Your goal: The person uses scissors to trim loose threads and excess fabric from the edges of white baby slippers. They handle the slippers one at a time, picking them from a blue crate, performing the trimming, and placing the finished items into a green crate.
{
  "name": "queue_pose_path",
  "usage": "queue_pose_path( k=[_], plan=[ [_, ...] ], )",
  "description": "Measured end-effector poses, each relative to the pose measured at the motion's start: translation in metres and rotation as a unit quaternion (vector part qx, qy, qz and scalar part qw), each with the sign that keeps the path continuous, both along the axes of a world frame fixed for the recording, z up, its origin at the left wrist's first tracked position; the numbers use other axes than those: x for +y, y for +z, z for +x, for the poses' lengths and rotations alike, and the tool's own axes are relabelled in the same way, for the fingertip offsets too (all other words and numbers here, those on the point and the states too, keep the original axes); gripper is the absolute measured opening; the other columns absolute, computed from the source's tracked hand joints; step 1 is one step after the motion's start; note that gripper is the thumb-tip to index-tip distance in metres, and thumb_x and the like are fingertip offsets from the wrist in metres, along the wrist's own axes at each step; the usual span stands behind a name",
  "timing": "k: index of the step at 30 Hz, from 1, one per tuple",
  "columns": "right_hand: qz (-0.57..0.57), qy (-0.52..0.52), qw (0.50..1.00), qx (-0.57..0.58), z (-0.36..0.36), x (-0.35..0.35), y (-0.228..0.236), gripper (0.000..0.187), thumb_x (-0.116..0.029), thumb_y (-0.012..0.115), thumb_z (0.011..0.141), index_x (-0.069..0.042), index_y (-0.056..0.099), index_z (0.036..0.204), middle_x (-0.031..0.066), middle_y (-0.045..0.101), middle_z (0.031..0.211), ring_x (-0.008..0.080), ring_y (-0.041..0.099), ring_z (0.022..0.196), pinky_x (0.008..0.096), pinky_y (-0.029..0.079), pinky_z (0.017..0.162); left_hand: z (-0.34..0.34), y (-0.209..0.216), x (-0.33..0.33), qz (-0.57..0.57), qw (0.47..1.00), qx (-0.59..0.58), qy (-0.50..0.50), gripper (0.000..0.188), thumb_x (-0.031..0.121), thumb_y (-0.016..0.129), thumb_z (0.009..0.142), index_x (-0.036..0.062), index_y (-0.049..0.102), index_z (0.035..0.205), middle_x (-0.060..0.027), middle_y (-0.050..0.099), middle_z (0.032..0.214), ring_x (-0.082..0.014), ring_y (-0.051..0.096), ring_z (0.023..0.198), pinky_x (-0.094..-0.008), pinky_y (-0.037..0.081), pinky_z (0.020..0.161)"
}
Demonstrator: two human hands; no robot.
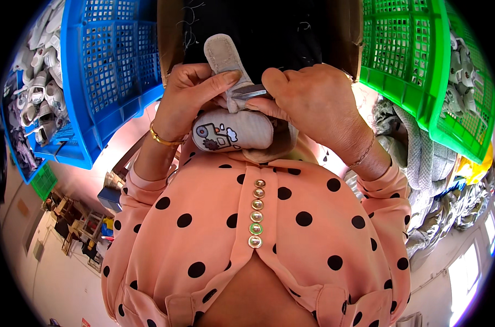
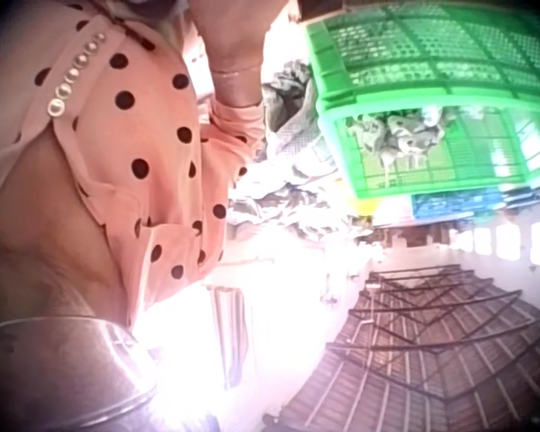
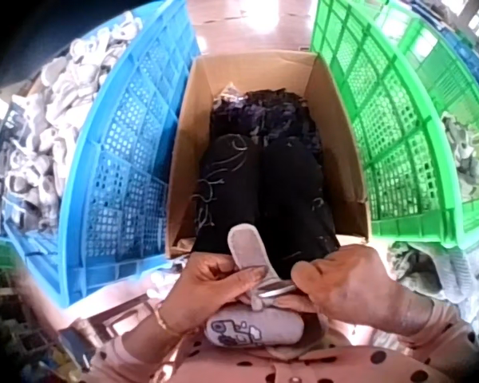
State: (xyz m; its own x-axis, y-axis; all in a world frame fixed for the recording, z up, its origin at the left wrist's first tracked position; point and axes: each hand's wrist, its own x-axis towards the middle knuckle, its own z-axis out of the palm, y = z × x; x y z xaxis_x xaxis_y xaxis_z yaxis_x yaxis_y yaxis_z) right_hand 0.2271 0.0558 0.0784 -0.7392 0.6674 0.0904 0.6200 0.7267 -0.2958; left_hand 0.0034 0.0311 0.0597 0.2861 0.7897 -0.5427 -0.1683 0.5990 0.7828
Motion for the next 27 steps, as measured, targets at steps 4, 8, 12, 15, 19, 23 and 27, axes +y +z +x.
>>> queue_pose_path(
  k=[4,8,12,15,19,23,27],
  plan=[
    [0.008,0.002,1.0,-0.007,-0.0015,0.0008,-0.0003,0.04,-0.047,0.07,0.077,-0.012,0.052,0.073,0.0018,0.046,0.054,0.0197,0.051,0.048,0.033,0.04,0.046,0.0002,0.0014,0.0001,-0.014,1.0,-0.003,0.008,0.027,0.022,0.072,0.088,-0.0047,0.071,0.093,-0.0109,0.07,0.079,-0.0121,0.069,0.068,-0.0224,0.058,0.063],
    [0.016,0.012,1.0,-0.011,-0.0011,0.0024,0.0008,0.041,-0.047,0.07,0.078,-0.012,0.049,0.071,0.0014,0.046,0.053,0.0188,0.052,0.048,0.0321,0.041,0.047,-0.0009,-0.0008,0.0002,-0.014,1.0,-0.015,0.009,0.027,0.022,0.072,0.088,-0.0046,0.071,0.094,-0.0107,0.071,0.08,-0.0117,0.068,0.069,-0.0221,0.058,0.063],
    [0.025,0.019,0.999,-0.007,-0.0008,0.0038,0.0009,0.043,-0.047,0.067,0.082,-0.012,0.047,0.069,0.0007,0.045,0.051,0.0171,0.053,0.047,0.0302,0.042,0.047,-0.0007,0.0003,0.0009,-0.015,1.0,-0.005,0.009,0.027,0.022,0.073,0.088,-0.0044,0.071,0.094,-0.0104,0.071,0.08,-0.0114,0.068,0.068,-0.0221,0.057,0.063],
    [0.015,0.014,1.0,-0.001,-0.0024,0.0029,0.0007,0.043,-0.047,0.067,0.082,-0.012,0.046,0.069,0.0009,0.046,0.051,0.0173,0.053,0.047,0.0304,0.041,0.046,0.0,0.0003,-0.0004,-0.02,1.0,-0.007,0.016,0.027,0.021,0.072,0.088,-0.0045,0.071,0.094,-0.0102,0.071,0.08,-0.0113,0.068,0.068,-0.0221,0.057,0.063],
    [0.017,0.009,1.0,-0.013,-0.0039,0.0016,0.0014,0.043,-0.047,0.068,0.082,-0.012,0.046,0.068,0.0001,0.045,0.051,0.0164,0.052,0.047,0.0298,0.041,0.047,-0.0001,0.0002,-0.0027,-0.018,1.0,-0.009,0.02,0.026,0.021,0.072,0.088,-0.0048,0.071,0.094,-0.0108,0.071,0.081,-0.0115,0.068,0.068,-0.0221,0.057,0.063],
    [0.049,0.019,0.998,-0.037,-0.004,0.002,0.0067,0.043,-0.047,0.068,0.081,-0.013,0.046,0.068,-0.0008,0.044,0.052,0.0154,0.052,0.048,0.0283,0.041,0.049,0.001,0.0026,-0.0018,-0.017,1.0,-0.009,0.012,0.026,0.02,0.071,0.088,-0.0048,0.071,0.094,-0.0114,0.071,0.081,-0.0118,0.069,0.067,-0.0222,0.057,0.062],
    [0.056,0.022,0.997,-0.045,-0.0031,0.0004,0.0066,0.042,-0.047,0.068,0.081,-0.013,0.046,0.068,-0.0008,0.044,0.053,0.0153,0.053,0.049,0.0277,0.041,0.05,0.0019,0.0023,-0.0031,-0.015,1.0,-0.007,0.012,0.026,0.021,0.072,0.088,-0.0045,0.071,0.093,-0.0112,0.071,0.08,-0.0116,0.068,0.067,-0.0222,0.057,0.063]
  ],
)
